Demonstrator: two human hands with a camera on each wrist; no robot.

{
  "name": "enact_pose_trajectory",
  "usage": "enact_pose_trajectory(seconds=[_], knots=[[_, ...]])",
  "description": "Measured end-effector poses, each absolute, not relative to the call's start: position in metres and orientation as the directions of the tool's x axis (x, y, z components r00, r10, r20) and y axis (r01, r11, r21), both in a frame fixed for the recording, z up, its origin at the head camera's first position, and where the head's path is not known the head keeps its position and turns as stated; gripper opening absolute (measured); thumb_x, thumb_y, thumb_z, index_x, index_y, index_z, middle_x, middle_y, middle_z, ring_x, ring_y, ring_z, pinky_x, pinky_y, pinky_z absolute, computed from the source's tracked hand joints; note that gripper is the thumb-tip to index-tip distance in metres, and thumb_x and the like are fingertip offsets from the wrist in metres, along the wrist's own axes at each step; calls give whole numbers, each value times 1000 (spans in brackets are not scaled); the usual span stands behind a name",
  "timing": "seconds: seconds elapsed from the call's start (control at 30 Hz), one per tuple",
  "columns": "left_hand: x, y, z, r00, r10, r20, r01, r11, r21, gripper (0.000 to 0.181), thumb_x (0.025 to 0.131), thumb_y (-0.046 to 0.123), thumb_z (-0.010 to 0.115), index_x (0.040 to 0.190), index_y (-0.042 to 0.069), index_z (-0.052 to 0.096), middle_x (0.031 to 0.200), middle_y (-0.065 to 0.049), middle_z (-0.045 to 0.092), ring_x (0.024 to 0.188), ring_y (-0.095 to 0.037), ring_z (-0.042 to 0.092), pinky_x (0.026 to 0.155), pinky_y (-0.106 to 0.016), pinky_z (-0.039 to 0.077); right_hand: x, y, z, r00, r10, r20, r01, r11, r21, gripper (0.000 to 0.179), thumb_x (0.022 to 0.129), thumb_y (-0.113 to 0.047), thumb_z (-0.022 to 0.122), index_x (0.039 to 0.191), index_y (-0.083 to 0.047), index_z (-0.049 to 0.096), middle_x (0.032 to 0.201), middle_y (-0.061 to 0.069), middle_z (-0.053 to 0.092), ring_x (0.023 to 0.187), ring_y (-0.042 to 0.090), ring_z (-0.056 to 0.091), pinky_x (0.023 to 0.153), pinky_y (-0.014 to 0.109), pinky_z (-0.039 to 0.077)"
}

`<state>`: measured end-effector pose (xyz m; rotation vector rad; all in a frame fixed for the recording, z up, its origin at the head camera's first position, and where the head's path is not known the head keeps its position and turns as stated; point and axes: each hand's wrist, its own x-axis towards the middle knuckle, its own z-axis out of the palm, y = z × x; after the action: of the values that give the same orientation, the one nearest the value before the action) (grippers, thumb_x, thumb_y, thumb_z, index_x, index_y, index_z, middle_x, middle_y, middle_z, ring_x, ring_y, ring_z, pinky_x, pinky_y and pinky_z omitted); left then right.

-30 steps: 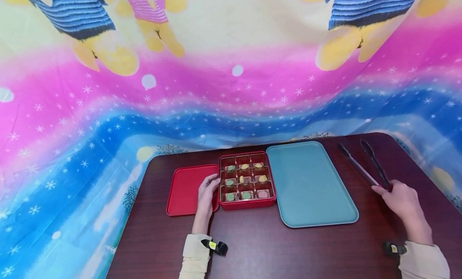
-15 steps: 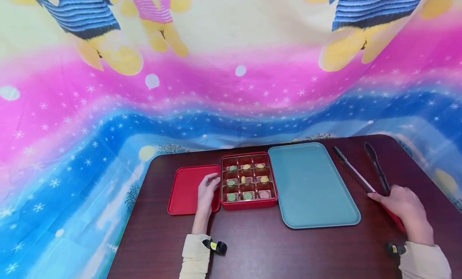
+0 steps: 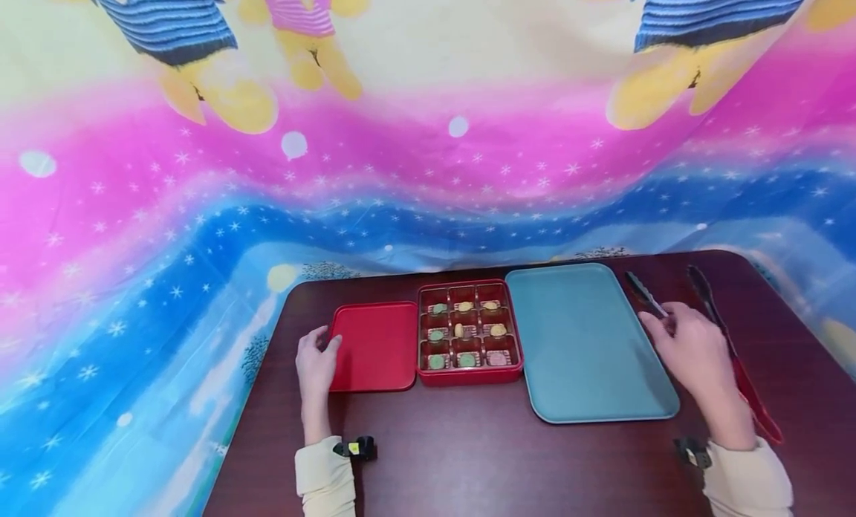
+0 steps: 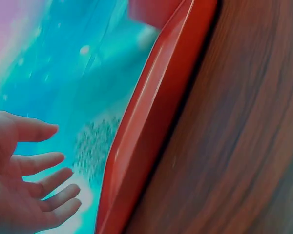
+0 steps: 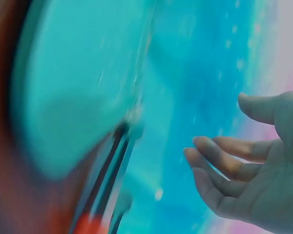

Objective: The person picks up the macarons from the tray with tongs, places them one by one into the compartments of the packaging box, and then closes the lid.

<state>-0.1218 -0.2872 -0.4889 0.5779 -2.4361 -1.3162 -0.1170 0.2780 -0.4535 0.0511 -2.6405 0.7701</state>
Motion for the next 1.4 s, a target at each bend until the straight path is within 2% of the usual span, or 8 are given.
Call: enact_pose_trajectory(seconds=[0.27, 0.47, 0.63, 0.77, 0.9, 1.13, 1.27, 1.4], knots=[[-112, -311, -498, -896, -444, -26, -299, 558, 774, 47, 100, 11, 66, 142, -6, 54, 139, -30, 52, 124, -47, 56, 102, -59, 47, -131, 188, -447, -881, -41, 470, -348, 730, -589, 26, 97, -13, 73, 111, 8, 71, 87, 19, 73, 76, 34, 67, 70, 52, 51], [-110, -313, -507, -876, -479, -53, -372, 602, 706, 39, 96, 5, 66, 134, -5, 62, 126, -26, 67, 117, -46, 59, 97, -56, 49, -130, 117, -449, -925, -201, 321, -378, 566, -733, 26, 100, -17, 71, 115, 4, 72, 91, 8, 74, 78, 20, 69, 70, 35, 56], [-107, -318, -506, -867, -493, -69, -399, 606, 689, 34, 96, 3, 64, 129, -4, 65, 119, -23, 71, 114, -44, 60, 95, -56, 47, -120, 58, -457, -918, -342, 202, -339, 411, -846, 21, 100, -14, 69, 112, 3, 72, 86, 8, 74, 75, 22, 72, 64, 29, 56], [-101, -326, -503, -871, -481, -99, -412, 605, 682, 31, 97, 4, 63, 126, -5, 66, 117, -23, 71, 112, -44, 61, 93, -55, 49, -108, 11, -467, -893, -430, 132, -270, 278, -922, 19, 100, -9, 68, 111, 7, 70, 85, 12, 75, 77, 32, 75, 66, 33, 60], [-94, -336, -500, -873, -474, -113, -419, 614, 669, 29, 97, 4, 63, 124, -5, 68, 116, -23, 71, 111, -44, 61, 93, -56, 48, -95, -28, -478, -880, -459, 120, -239, 210, -948, 28, 100, -8, 68, 118, 13, 65, 99, 22, 75, 90, 38, 75, 77, 42, 61], [-84, -350, -495, -882, -446, -150, -434, 647, 627, 29, 97, 6, 63, 122, -7, 68, 114, -23, 72, 109, -43, 62, 96, -58, 46, -79, -65, -496, -886, -460, 63, -222, 299, -928, 58, 96, -16, 73, 138, 19, 51, 135, 35, 59, 118, 44, 65, 94, 51, 54], [-77, -359, -494, -883, -420, -210, -443, 598, 667, 31, 98, 7, 63, 124, -10, 66, 114, -25, 72, 98, -38, 67, 90, -51, 53, -77, -76, -503, -914, -405, 28, -159, 295, -942, 58, 96, -12, 73, 138, 19, 50, 135, 34, 58, 120, 44, 63, 97, 53, 53], [-67, -369, -492, -882, -366, -298, -444, 429, 787, 35, 100, 3, 61, 129, -16, 60, 111, -25, 72, 84, -22, 71, 79, -38, 60, -75, -83, -505, -928, -371, 15, -121, 263, -957, 54, 94, -8, 74, 136, 19, 51, 124, 31, 63, 107, 40, 69, 90, 50, 57]])
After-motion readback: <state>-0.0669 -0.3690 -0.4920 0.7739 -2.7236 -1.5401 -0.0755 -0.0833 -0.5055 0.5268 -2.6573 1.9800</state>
